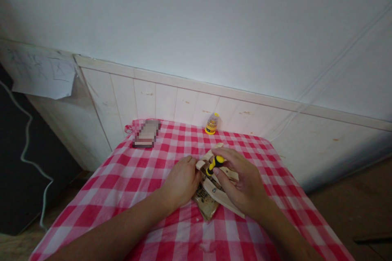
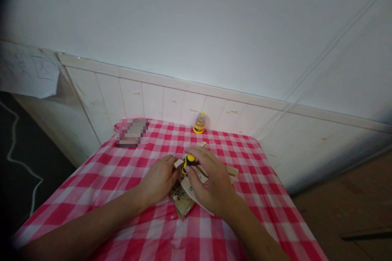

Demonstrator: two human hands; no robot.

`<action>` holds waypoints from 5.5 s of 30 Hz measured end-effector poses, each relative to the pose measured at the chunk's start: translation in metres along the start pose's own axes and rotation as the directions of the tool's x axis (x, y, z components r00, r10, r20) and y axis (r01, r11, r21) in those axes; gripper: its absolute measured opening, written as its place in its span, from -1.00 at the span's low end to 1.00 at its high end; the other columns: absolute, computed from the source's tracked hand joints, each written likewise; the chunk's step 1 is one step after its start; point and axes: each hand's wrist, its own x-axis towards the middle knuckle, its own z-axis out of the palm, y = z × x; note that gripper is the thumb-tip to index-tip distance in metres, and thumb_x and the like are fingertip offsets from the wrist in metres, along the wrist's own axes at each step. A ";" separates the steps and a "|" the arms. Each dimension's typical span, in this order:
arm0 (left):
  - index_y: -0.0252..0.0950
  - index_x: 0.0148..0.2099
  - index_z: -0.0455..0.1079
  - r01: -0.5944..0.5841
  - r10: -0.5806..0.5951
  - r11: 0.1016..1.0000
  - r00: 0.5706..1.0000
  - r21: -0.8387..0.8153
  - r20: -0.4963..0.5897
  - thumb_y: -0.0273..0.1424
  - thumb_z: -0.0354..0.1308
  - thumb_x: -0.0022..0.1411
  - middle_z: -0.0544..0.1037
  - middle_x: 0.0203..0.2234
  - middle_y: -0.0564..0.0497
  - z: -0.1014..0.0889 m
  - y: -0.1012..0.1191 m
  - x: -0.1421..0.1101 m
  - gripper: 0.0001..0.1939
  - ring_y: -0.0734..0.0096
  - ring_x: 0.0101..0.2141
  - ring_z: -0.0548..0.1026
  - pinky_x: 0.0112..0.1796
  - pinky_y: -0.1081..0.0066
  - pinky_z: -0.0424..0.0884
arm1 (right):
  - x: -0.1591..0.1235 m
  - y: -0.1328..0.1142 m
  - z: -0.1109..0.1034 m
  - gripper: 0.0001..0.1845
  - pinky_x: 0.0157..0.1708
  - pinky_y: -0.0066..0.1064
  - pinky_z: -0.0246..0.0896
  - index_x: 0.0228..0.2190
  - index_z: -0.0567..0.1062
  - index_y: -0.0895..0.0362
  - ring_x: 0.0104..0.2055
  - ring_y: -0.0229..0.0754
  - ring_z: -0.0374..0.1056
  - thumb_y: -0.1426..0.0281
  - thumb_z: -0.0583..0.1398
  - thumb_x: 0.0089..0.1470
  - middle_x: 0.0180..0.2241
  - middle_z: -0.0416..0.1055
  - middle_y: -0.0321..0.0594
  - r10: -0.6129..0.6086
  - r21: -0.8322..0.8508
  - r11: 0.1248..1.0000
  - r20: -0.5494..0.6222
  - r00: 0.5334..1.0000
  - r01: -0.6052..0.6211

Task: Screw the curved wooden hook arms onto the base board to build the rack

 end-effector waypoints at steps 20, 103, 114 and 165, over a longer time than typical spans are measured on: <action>-0.33 -0.12 0.45 0.003 -0.003 1.000 1.000 -0.031 0.008 -0.38 -0.07 0.46 0.59 -0.20 -0.15 -0.004 0.003 -0.001 -0.73 0.14 -0.17 0.54 -0.13 0.24 0.41 | -0.003 0.005 0.003 -0.68 -0.21 -0.28 0.58 0.01 0.56 0.00 -0.27 -0.11 0.60 0.39 0.29 0.20 -0.16 0.63 -0.17 0.141 0.069 0.988 -0.020 0.990 -0.139; -0.33 -0.14 0.46 -0.001 0.001 1.000 1.000 -0.014 0.004 -0.38 -0.06 0.45 0.59 -0.21 -0.16 -0.001 0.001 0.000 -0.73 0.13 -0.16 0.54 -0.12 0.24 0.41 | -0.006 0.009 0.003 -0.70 -0.20 -0.23 0.58 -0.05 0.56 0.02 -0.26 -0.07 0.61 0.37 0.32 0.15 -0.21 0.65 -0.17 0.191 0.056 0.981 -0.064 0.980 -0.187; -0.31 -0.14 0.45 -0.011 0.011 1.000 1.000 -0.019 -0.003 -0.36 -0.07 0.46 0.59 -0.20 -0.16 0.000 -0.001 0.000 -0.73 0.13 -0.16 0.54 -0.11 0.24 0.41 | -0.008 0.010 0.005 -0.66 -0.14 -0.22 0.60 0.01 0.54 -0.01 -0.17 -0.06 0.62 0.38 0.30 0.19 -0.12 0.64 -0.15 0.196 0.126 0.974 -0.038 0.980 -0.190; -0.31 -0.14 0.46 0.012 -0.012 1.000 1.000 -0.015 0.007 -0.38 -0.07 0.46 0.60 -0.20 -0.16 -0.003 0.003 0.000 -0.73 0.16 -0.16 0.56 -0.10 0.25 0.42 | -0.002 0.002 0.003 -0.76 -0.32 -0.30 0.53 -0.23 0.51 0.03 -0.34 -0.09 0.59 0.23 0.37 0.11 -0.33 0.62 -0.22 0.261 0.063 0.964 -0.074 0.962 -0.257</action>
